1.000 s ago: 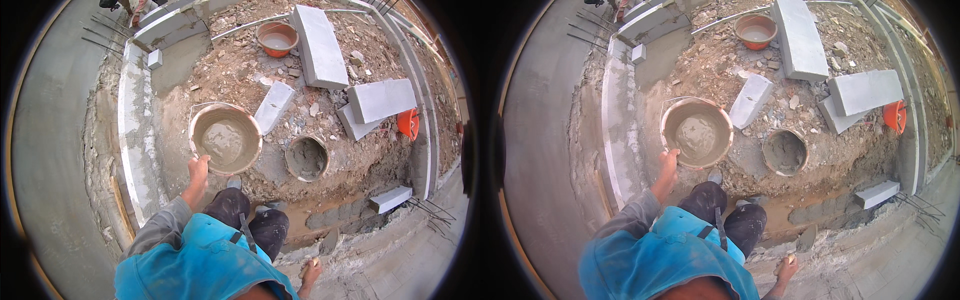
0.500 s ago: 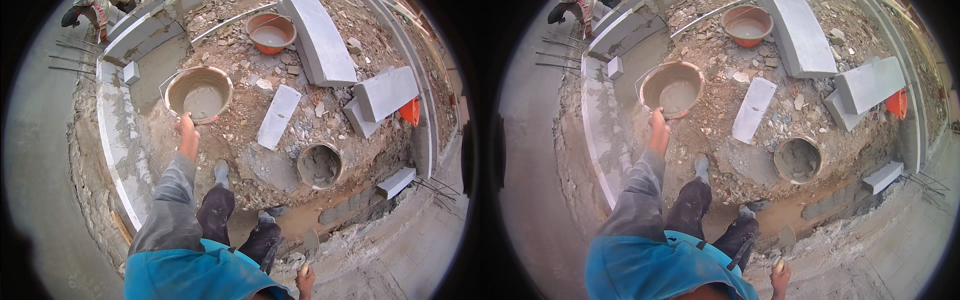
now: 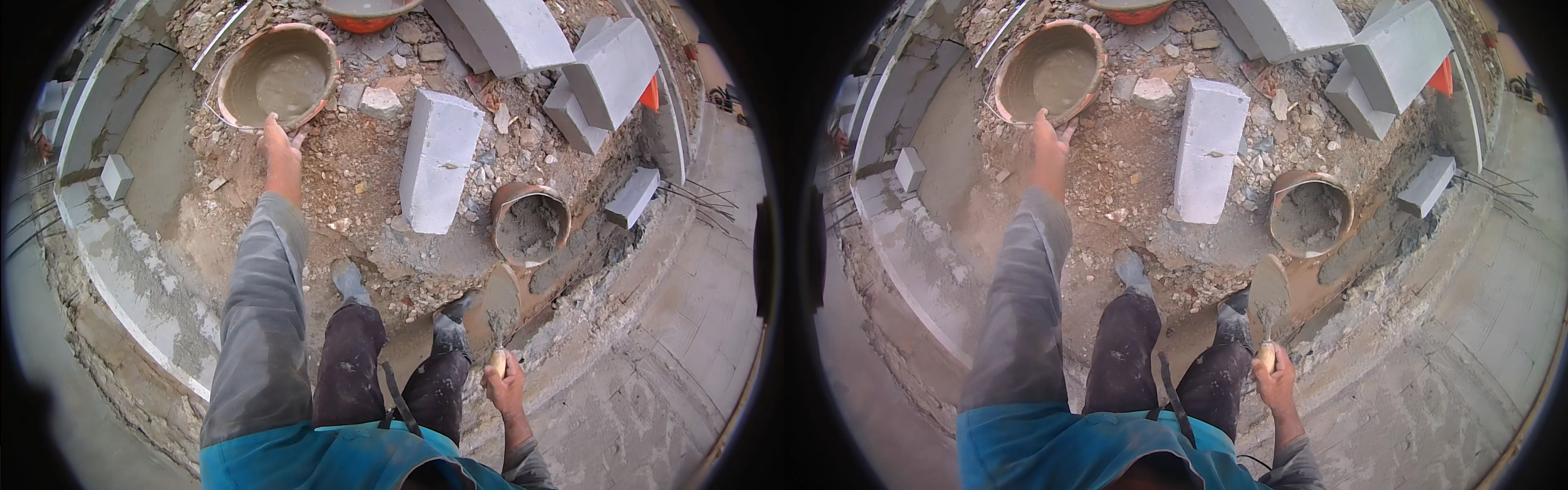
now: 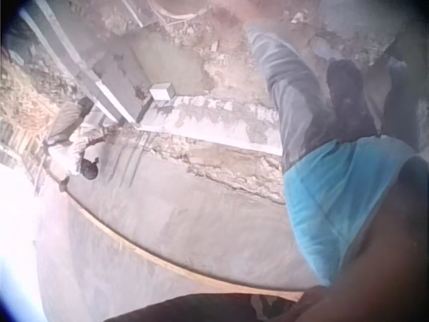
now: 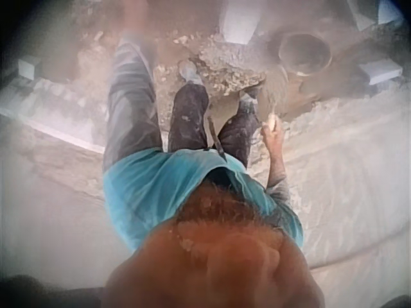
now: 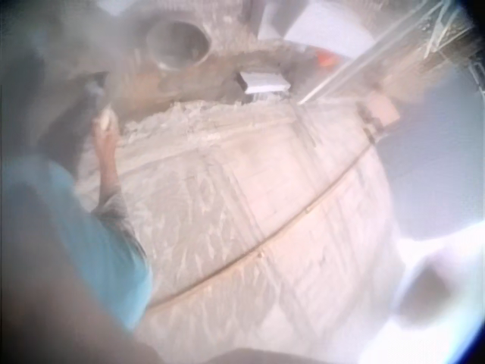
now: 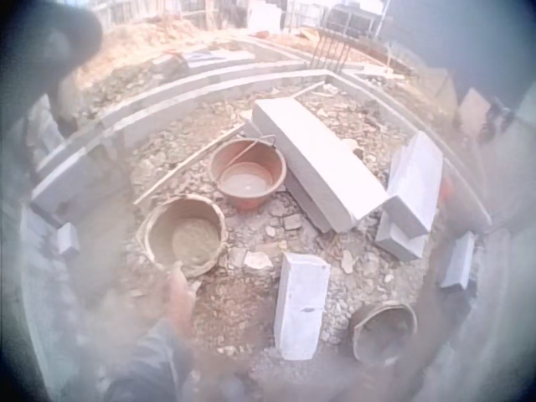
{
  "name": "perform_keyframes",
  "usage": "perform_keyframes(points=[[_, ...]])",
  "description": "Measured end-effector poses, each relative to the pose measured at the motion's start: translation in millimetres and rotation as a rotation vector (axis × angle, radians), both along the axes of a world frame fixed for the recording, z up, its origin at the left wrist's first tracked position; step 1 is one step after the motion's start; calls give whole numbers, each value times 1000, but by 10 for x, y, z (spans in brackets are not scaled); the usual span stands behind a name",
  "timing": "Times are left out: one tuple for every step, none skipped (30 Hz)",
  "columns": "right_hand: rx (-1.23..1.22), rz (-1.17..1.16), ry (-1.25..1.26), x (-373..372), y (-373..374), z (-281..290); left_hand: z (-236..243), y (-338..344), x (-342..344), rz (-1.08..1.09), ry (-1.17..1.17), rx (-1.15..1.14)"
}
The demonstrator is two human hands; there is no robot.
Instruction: The person scoops wet cement from a bucket using a trowel and spreads it onto the ground to prepare a base. They then place a long white concrete block onto the cement, adjust its position, and tap it into place with a hammer. The person continues to apply cement around the block to secure it.
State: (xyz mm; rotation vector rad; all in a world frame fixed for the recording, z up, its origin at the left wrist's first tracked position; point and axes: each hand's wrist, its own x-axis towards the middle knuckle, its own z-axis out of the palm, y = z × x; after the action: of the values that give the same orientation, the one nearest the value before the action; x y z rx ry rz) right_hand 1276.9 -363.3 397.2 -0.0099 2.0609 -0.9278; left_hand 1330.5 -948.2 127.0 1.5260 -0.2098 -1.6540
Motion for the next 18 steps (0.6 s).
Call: perform_keyframes(points=[[-46,-5,3,-60,-201,-69,100,95,-36,-120,0,3],[-92,-11,7,-119,-396,-142,177,151,2,-173,11,13],[-145,-54,-54,-130,-634,-201,268,117,193,-230,4,20],[-191,-103,-89,-156,-864,-221,323,91,309,-293,22,36],[-221,-155,-96,-151,-1018,-257,343,140,477,-316,-24,31],[-251,-202,-105,-164,-1076,-277,368,236,654,-334,-72,25],[-237,-260,-78,-222,-1057,-296,383,342,748,-377,-132,55],[-225,-318,-65,-251,-986,-346,365,506,902,-416,-207,82],[-208,-375,-56,-280,-888,-406,306,731,1092,-447,-249,92],[-177,-408,-58,-378,-769,-518,234,958,1264,-474,-288,92],[-144,-441,-60,-515,-584,-661,175,1239,1430,-470,-317,127],[-104,-473,-48,-694,-394,-774,140,1594,1555,-553,-389,156],[-67,-446,-25,-887,-300,-888,94,1921,1721,-543,-407,204],[-73,-425,-20,-1071,-276,-994,240,2247,1788,-563,-467,254],[-92,-403,-14,-1255,-315,-1104,338,2466,1895,-585,-487,296],[-104,-382,-10,-1421,-281,-1239,420,2719,1988,-613,-495,312],[55,-150,325,-1615,126,-1667,436,3029,1909,-641,-488,367],[84,-56,337,-1590,127,-1704,548,3196,2008,-643,-585,377]])
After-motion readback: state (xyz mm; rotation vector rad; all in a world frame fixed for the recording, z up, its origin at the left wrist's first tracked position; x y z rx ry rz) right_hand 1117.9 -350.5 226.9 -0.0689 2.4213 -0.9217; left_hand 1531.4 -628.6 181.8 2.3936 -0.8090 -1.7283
